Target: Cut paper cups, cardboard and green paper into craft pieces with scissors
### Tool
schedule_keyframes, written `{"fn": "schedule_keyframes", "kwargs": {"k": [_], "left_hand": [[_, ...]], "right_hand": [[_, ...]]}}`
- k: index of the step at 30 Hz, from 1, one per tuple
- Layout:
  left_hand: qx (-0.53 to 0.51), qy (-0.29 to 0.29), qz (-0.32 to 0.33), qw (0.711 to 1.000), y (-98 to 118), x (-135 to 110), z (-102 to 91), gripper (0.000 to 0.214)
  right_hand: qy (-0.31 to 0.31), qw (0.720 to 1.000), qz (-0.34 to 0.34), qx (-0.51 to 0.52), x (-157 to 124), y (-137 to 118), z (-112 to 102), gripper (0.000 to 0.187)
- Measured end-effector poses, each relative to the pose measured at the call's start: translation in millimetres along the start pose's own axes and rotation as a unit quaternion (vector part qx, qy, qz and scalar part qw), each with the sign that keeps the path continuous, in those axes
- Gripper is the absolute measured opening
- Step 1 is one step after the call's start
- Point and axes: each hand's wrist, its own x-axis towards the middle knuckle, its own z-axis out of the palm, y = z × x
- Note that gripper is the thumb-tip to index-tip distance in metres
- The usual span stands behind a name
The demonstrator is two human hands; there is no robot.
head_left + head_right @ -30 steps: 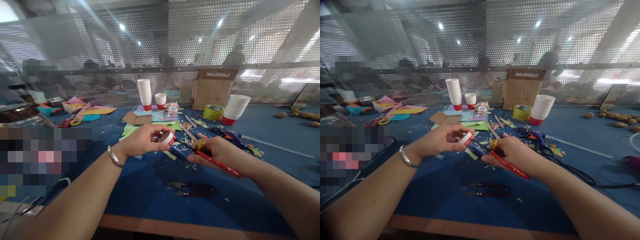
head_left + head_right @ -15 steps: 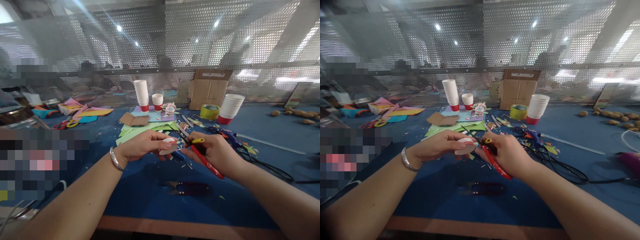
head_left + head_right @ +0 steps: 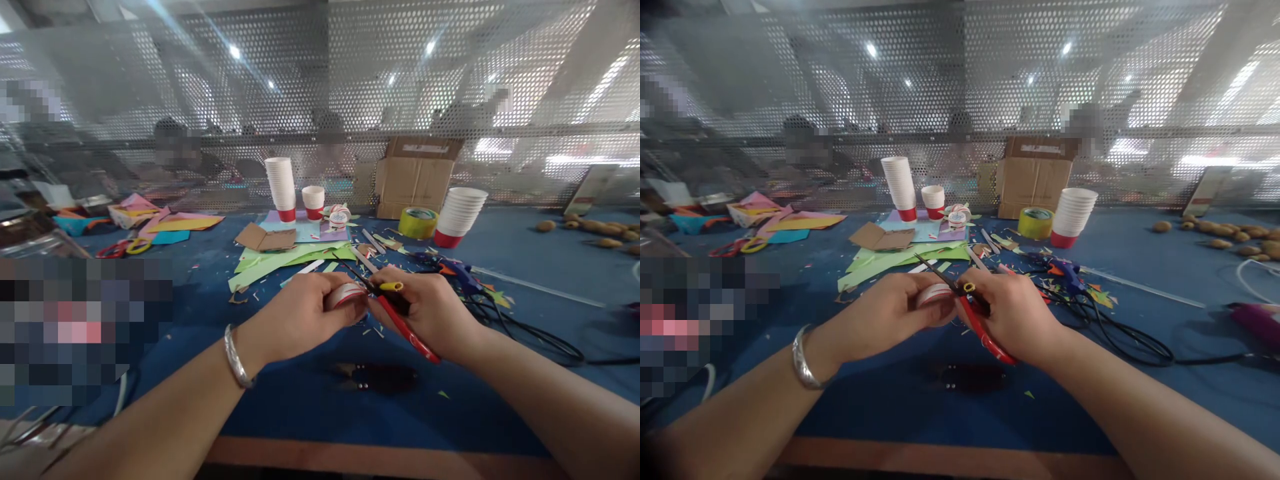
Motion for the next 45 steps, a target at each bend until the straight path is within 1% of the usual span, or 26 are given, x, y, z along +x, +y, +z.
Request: {"fn": "schedule_keyframes", "kwargs": {"k": [2, 4, 6, 9, 11, 13, 15, 18, 21, 25, 27, 29, 31, 34, 36, 38, 40, 42, 45], "left_hand": [[0.037, 0.010, 0.021, 0.999, 2, -1, 1.6, 0.026], [0.048, 0.002, 0.043, 0.998, 3, -1, 1.8, 0.025], [0.049, -0.016, 0.063, 0.997, 2, 0, 0.2, 0.024], [0.047, -0.056, 0.082, 0.994, -2, 1, -4.6, 0.023], [0.043, -0.080, 0.075, 0.993, -4, 2, -8.5, 0.021], [0.038, -0.104, 0.064, 0.992, -6, 3, -11.8, 0.021], [0.030, -0.127, 0.056, 0.990, -7, 3, -13.8, 0.023], [0.004, -0.144, 0.048, 0.988, -8, 3, -14.7, 0.025], [-0.034, -0.161, 0.052, 0.985, -9, 2, -15.3, 0.027], [-0.079, -0.184, 0.052, 0.978, -9, 2, -17.0, 0.030], [-0.084, -0.188, 0.047, 0.977, -11, 2, -17.1, 0.030], [-0.073, -0.175, 0.036, 0.981, -13, 3, -16.0, 0.030], [-0.048, -0.147, 0.024, 0.988, -15, 4, -13.8, 0.032], [0.002, -0.098, 0.036, 0.995, -13, 5, -9.8, 0.031], [0.022, -0.094, 0.055, 0.994, -11, 5, -7.2, 0.027], [0.020, -0.107, 0.064, 0.992, -10, 5, -5.2, 0.023], [0.008, -0.115, 0.062, 0.991, -9, 6, -3.6, 0.018], [-0.007, -0.115, 0.054, 0.992, -9, 6, -2.2, 0.015], [-0.030, -0.112, 0.048, 0.992, -9, 6, 0.0, 0.020]], "right_hand": [[-0.006, 1.000, 0.000, 0.005, 0, -1, 0, 0.016], [-0.020, 1.000, 0.001, 0.020, -1, -2, 0, 0.015], [-0.053, 0.997, 0.007, 0.050, -1, -4, 1, 0.015], [-0.099, 0.984, 0.036, 0.140, -1, -8, 2, 0.021], [-0.126, 0.966, 0.083, 0.209, -3, -11, 3, 0.021], [-0.159, 0.938, 0.150, 0.270, -4, -13, 4, 0.020], [-0.191, 0.907, 0.202, 0.316, -6, -14, 5, 0.027], [-0.208, 0.876, 0.224, 0.373, -6, -15, 3, 0.035], [-0.211, 0.862, 0.221, 0.405, -4, -18, -1, 0.031], [-0.220, 0.869, 0.180, 0.406, -1, -22, -8, 0.040], [-0.219, 0.873, 0.172, 0.400, -1, -22, -8, 0.039], [-0.204, 0.880, 0.181, 0.389, 0, -19, -7, 0.034], [-0.188, 0.893, 0.194, 0.360, 2, -16, -4, 0.027], [-0.184, 0.913, 0.201, 0.304, 4, -12, -1, 0.016], [-0.186, 0.925, 0.186, 0.273, 4, -11, 1, 0.012], [-0.184, 0.934, 0.168, 0.257, 3, -10, 3, 0.009], [-0.182, 0.936, 0.160, 0.256, 1, -10, 5, 0.007], [-0.178, 0.934, 0.158, 0.268, -1, -10, 5, 0.011], [-0.168, 0.930, 0.144, 0.294, -1, -13, 3, 0.012]]}}
